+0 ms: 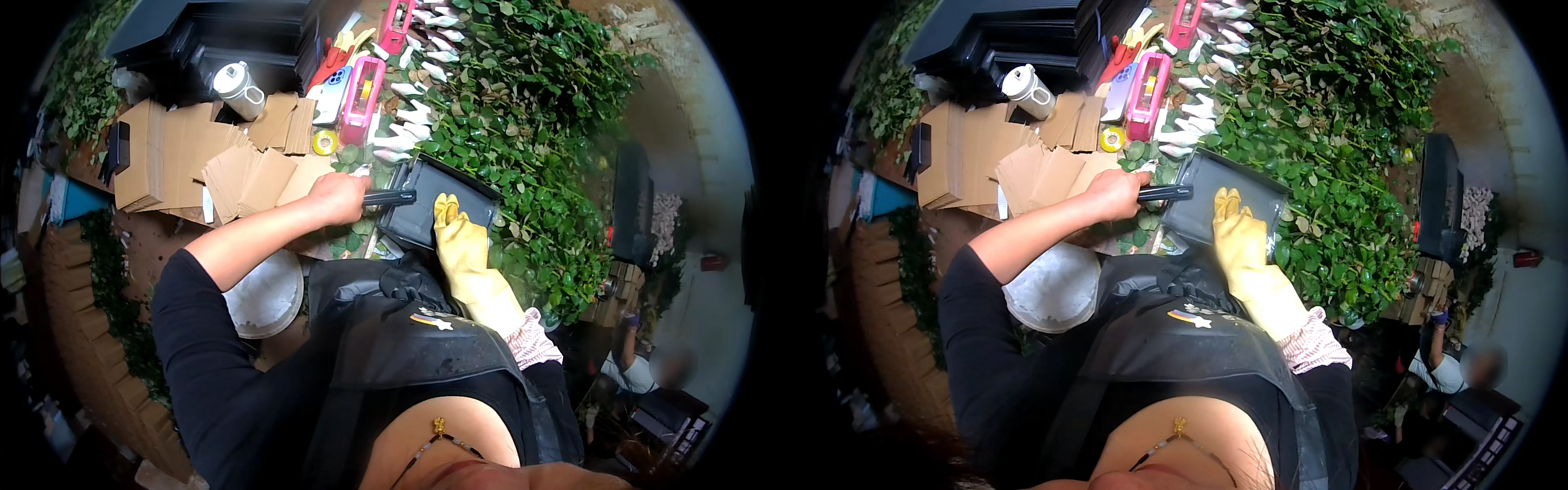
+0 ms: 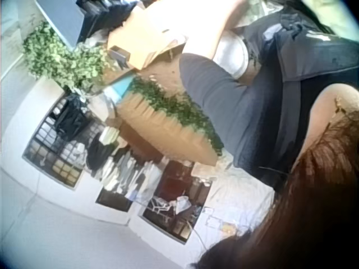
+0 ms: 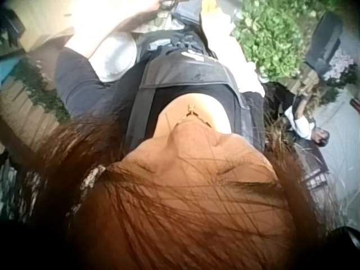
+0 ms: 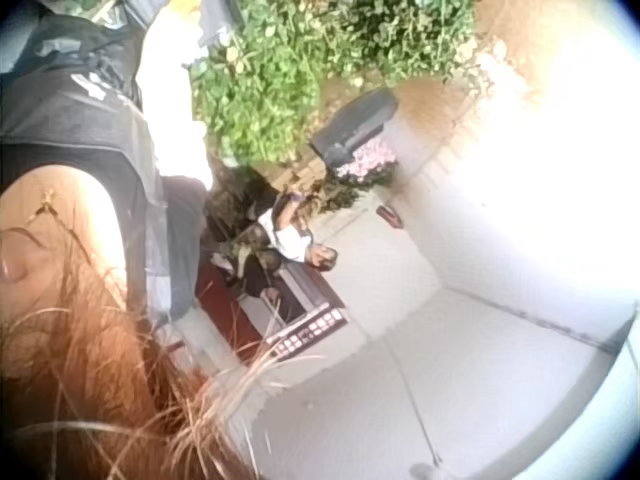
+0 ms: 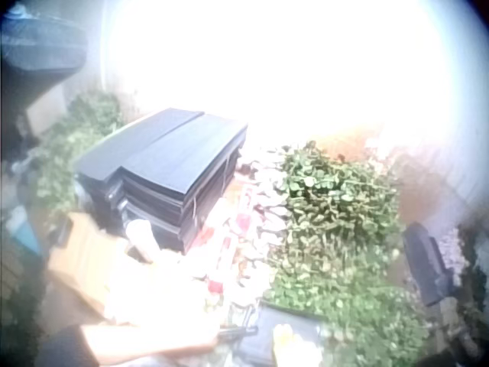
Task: The person arranges white flowers into a black rectangular tray. They pick up individual flowers from a large pile of greenery and place them into the tray, adjusting their positions to fit. The person wears yellow gloves and works at a table cluttered with cardboard and other floral supplies.
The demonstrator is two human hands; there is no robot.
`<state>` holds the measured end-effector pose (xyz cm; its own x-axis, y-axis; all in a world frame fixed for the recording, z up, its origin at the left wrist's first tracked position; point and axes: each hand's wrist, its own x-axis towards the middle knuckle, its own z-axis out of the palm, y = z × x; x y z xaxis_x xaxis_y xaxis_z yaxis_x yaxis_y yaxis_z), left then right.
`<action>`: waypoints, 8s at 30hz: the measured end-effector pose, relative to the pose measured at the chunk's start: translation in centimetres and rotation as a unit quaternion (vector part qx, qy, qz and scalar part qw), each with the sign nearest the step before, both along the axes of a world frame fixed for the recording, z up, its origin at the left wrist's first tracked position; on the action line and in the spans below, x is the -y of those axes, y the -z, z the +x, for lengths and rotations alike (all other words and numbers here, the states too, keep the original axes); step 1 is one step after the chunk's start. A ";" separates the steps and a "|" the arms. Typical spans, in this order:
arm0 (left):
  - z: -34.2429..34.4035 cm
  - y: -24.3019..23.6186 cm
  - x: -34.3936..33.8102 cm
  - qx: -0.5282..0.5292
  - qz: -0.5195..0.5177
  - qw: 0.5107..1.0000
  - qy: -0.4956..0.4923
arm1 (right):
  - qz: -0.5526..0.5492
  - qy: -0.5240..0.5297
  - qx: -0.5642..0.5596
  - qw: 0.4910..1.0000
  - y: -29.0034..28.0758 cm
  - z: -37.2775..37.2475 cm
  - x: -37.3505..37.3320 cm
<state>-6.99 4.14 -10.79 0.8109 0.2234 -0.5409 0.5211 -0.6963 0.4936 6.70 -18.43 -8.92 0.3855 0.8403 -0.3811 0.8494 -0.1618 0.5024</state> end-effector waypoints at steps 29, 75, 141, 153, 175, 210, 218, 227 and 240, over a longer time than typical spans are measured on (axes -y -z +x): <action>-0.6 6.1 -2.2 0.391 0.272 0.822 0.314 | 0.098 0.067 -0.080 0.990 1.8 1.4 0.8; 8.1 -0.4 7.5 0.384 0.088 0.873 0.288 | 0.475 0.320 -0.432 0.696 -1.6 1.3 9.9; 8.6 13.4 -11.9 0.235 -0.007 0.892 -0.385 | 0.463 0.331 -0.488 0.662 -9.5 -0.3 5.7; 4.6 12.1 -5.6 0.222 0.227 0.915 -0.249 | 0.493 0.266 -0.426 0.711 -8.7 -0.4 7.2; 1.9 4.3 -0.1 0.327 -0.031 0.927 -0.183 | 0.447 0.349 -0.461 0.682 -9.8 -0.4 7.2; 5.2 9.1 -10.5 0.062 -0.266 0.919 -0.283 | 0.188 0.257 -0.782 0.536 -2.1 -3.5 -6.9; 16.3 -1.1 7.3 0.517 0.099 0.846 0.087 | 0.351 0.166 -0.913 0.121 -2.8 1.2 12.4; 25.4 3.7 16.5 0.291 0.292 0.899 0.147 | 0.450 0.465 -0.758 0.075 3.0 -1.0 18.7; 14.0 -0.1 12.8 0.544 0.032 0.838 -0.041 | 0.276 0.562 -0.611 0.483 6.3 1.0 18.3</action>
<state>7.01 -8.62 -10.64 0.7966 0.3026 0.5233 -0.1654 -0.7235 0.6702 7.67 -36.70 -15.18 0.4876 0.4650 -0.7389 -0.3249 -0.6889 -0.6480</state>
